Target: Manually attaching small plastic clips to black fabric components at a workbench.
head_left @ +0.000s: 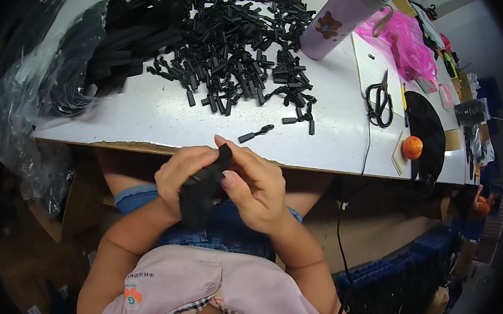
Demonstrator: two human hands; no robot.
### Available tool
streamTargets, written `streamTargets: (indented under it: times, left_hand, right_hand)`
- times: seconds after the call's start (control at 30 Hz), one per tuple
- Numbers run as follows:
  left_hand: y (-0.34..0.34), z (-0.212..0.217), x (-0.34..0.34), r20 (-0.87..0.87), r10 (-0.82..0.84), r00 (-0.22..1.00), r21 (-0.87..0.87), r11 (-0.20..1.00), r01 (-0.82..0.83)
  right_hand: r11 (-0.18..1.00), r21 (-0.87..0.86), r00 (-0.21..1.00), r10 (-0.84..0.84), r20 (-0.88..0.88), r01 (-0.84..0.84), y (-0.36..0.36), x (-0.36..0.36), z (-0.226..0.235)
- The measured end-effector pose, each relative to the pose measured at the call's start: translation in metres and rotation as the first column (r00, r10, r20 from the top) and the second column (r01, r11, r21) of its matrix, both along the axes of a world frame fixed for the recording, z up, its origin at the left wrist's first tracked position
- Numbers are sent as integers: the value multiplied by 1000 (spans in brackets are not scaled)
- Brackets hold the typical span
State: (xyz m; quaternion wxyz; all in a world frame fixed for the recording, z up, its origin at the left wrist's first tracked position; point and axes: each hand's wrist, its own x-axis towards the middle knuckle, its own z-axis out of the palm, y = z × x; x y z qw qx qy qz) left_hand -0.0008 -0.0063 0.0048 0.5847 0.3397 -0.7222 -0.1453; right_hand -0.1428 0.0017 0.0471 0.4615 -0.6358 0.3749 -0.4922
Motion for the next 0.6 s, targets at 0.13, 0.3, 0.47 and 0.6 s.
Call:
streamTargets:
  times: [0.13,0.3,0.47,0.6]
  left_hand:
    - [4,-1,8,-489,-41,871,616,690,379]
    - [4,2,6,-667,-75,742,626,484,612]
    - [6,7,2,-609,-73,789,691,440,574]
    - [10,0,3,-340,-180,923,741,552,381]
  right_hand:
    - [795,-581,704,-512,-492,172,-41,-30,-10]
    - [836,-520,437,-539,-720,174,-58,-65,-34]
    - [758,-615,521,-623,-583,218,-30,-47,-17]
    - [989,-93,969,-133,-206,116,2,-29,-7]
